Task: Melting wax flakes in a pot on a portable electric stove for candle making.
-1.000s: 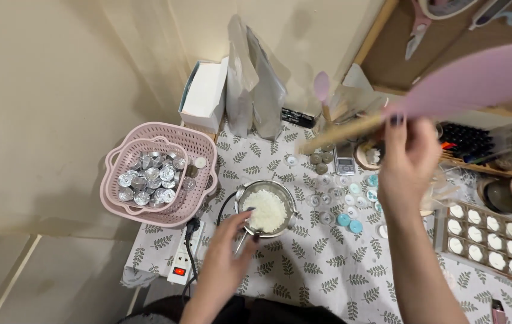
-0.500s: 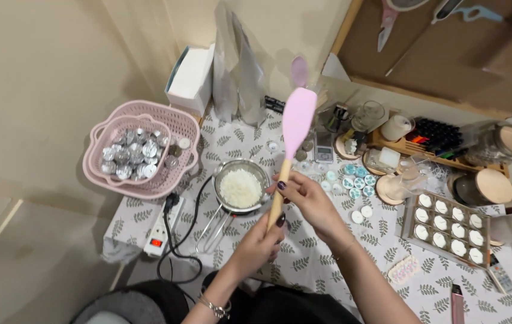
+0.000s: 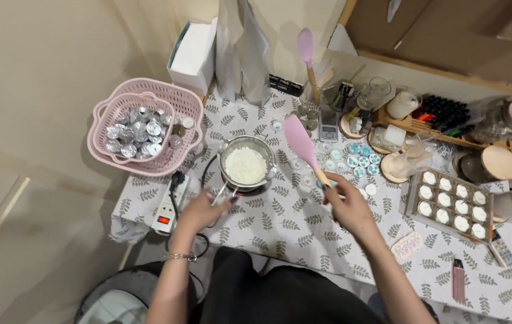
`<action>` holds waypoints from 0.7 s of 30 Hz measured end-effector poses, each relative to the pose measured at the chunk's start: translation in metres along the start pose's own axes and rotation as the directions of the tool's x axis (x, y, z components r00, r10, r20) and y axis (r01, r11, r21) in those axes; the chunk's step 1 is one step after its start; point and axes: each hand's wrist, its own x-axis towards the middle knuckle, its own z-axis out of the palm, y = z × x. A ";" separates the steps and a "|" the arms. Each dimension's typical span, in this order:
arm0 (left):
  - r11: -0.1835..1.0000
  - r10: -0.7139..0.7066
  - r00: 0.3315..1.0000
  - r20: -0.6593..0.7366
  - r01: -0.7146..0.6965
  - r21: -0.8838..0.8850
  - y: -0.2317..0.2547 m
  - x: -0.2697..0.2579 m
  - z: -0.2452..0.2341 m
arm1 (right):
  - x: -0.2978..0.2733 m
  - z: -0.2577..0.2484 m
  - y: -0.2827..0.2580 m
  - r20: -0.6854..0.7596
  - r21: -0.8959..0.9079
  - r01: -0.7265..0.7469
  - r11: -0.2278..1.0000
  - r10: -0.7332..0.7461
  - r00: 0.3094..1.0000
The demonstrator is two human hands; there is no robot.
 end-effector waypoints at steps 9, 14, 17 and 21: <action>0.349 0.180 0.597 0.782 0.704 -0.618 -0.001 -0.005 0.069 | -0.042 0.028 -0.043 -0.202 -0.488 -0.148 0.860 0.053 0.978; 0.166 0.324 0.632 0.704 0.695 -0.700 0.020 -0.024 0.087 | -0.050 0.063 -0.065 -0.258 -0.533 -0.135 0.836 -0.009 0.966; 0.132 0.323 0.673 0.666 0.664 -0.736 0.034 -0.027 0.083 | -0.050 0.077 -0.071 -0.276 -0.560 -0.105 0.822 -0.066 0.959; 0.026 0.325 0.696 0.641 0.671 -0.741 0.041 -0.031 0.075 | -0.060 0.093 -0.083 -0.269 -0.607 -0.149 0.780 -0.025 0.963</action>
